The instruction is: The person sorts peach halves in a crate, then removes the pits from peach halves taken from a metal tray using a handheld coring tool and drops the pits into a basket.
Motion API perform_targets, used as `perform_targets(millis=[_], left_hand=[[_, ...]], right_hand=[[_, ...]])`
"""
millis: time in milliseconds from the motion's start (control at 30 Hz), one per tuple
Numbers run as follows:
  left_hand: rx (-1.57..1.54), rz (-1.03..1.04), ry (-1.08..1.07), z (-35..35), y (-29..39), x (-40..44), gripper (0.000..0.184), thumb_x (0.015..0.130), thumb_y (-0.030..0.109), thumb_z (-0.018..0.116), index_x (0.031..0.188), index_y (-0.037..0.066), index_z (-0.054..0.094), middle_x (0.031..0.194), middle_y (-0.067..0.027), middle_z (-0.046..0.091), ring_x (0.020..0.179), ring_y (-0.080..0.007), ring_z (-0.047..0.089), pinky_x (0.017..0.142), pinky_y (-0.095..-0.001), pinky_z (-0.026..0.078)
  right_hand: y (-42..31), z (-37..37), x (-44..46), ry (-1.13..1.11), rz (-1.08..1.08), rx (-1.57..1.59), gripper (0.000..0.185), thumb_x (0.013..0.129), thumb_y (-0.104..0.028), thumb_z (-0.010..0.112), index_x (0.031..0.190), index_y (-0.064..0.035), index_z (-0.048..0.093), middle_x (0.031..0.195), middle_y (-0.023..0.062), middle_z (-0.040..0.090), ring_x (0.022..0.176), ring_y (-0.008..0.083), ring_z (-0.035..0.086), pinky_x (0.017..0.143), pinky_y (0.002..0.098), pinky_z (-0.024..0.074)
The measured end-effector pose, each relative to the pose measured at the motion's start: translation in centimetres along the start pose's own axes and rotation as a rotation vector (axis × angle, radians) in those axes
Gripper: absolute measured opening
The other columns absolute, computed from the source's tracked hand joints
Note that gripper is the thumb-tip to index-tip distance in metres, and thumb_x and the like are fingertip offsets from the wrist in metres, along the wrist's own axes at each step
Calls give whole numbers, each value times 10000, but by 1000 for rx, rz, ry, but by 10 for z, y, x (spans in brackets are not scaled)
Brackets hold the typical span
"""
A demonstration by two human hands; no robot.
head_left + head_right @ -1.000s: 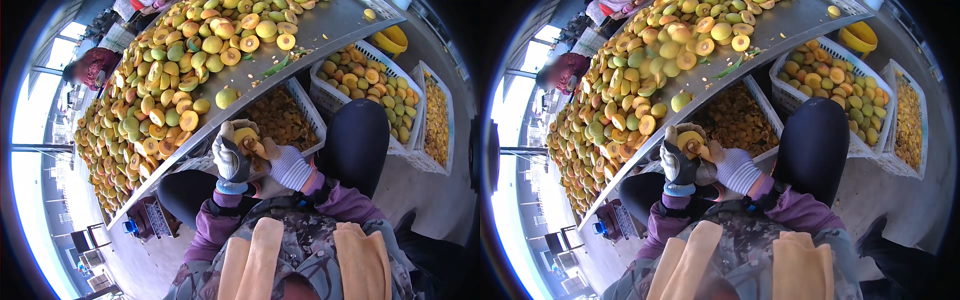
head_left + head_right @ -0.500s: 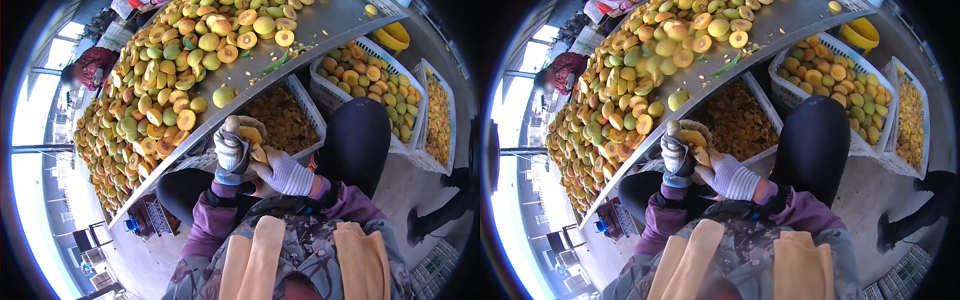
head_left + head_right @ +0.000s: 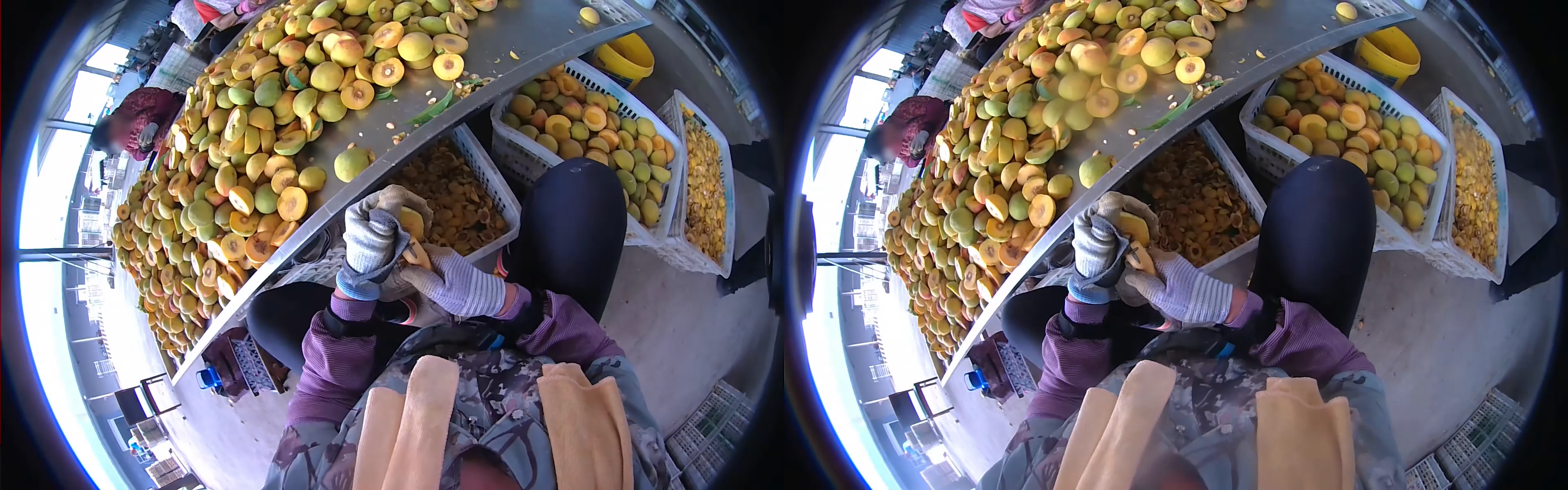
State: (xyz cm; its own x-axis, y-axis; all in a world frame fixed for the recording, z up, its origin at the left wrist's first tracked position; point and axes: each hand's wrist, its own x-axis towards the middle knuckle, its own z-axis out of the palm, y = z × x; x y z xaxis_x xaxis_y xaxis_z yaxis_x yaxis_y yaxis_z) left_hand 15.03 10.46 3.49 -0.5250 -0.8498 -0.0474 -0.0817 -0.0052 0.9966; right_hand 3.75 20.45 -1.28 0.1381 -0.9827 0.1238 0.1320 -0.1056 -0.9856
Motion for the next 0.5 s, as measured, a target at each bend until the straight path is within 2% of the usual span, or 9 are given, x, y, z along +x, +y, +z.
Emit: perform_targets(millis=[67, 100, 133, 200, 267, 333, 367, 467, 500], left_hand=[[17, -40, -100, -3, 4, 2, 542, 957, 463, 500, 838, -39, 665, 688, -105, 660, 617, -165, 628, 585, -276, 501], [35, 3, -172, -7, 3, 5, 552, 959, 458, 480, 822, -44, 665, 676, -107, 657, 611, -170, 625, 588, -275, 500], [12, -30, -196, -10, 4, 6, 513, 947, 432, 521, 830, -45, 669, 705, -104, 665, 633, -167, 627, 608, -277, 504], [-29, -94, -243, -14, 7, 8, 440, 924, 380, 602, 848, -47, 678, 762, -99, 681, 677, -161, 632, 646, -281, 512], [-84, -4, -213, -14, 5, 7, 516, 924, 448, 568, 845, -53, 668, 745, -109, 672, 667, -172, 635, 624, -279, 510], [-165, 70, -104, -3, 3, 2, 566, 919, 495, 546, 849, -55, 661, 736, -115, 668, 660, -177, 638, 610, -276, 508], [-48, 107, -43, 4, 5, -1, 638, 909, 564, 515, 856, -57, 649, 728, -123, 663, 642, -178, 634, 583, -269, 497], [-266, 56, -150, 2, -22, 9, 666, 899, 595, 512, 874, -58, 638, 722, -130, 654, 615, -178, 618, 557, -268, 483], [-304, 25, -151, 2, -26, 9, 679, 896, 612, 507, 874, -55, 633, 717, -133, 645, 600, -178, 599, 553, -283, 475]], right_hand=[[-2, 1, -1, 6, -3, -41, 261, 954, -201, 535, 1103, 13, 549, 924, 180, 636, 859, 278, 626, 765, 400, 487], [-1, 2, -1, 4, -13, -71, 254, 955, -200, 535, 1091, 13, 548, 905, 173, 634, 840, 268, 621, 749, 401, 485], [-1, 3, -1, 1, -23, -100, 246, 956, -199, 534, 1080, 13, 548, 887, 166, 632, 820, 258, 616, 732, 403, 482], [3, 5, -2, -15, -17, 33, 229, 960, -218, 538, 1042, -4, 554, 791, 109, 608, 701, 183, 563, 634, 350, 461], [4, 6, -3, -70, 6, 86, 228, 964, -231, 537, 1032, -14, 559, 739, 75, 595, 640, 145, 532, 585, 313, 446], [-2, 4, 0, -64, 106, 171, 231, 968, -244, 534, 1026, -23, 565, 699, 50, 585, 597, 128, 526, 545, 293, 430], [-5, 3, 0, -57, 160, 216, 233, 970, -251, 532, 1023, -27, 567, 679, 37, 580, 576, 119, 523, 526, 284, 423], [-10, -6, -4, -159, 438, 462, 239, 973, -255, 524, 1006, -23, 572, 629, 31, 562, 547, 135, 540, 509, 292, 425], [-10, -6, -4, -158, 432, 431, 240, 972, -259, 525, 989, -24, 572, 624, 31, 560, 547, 134, 545, 507, 288, 424]])
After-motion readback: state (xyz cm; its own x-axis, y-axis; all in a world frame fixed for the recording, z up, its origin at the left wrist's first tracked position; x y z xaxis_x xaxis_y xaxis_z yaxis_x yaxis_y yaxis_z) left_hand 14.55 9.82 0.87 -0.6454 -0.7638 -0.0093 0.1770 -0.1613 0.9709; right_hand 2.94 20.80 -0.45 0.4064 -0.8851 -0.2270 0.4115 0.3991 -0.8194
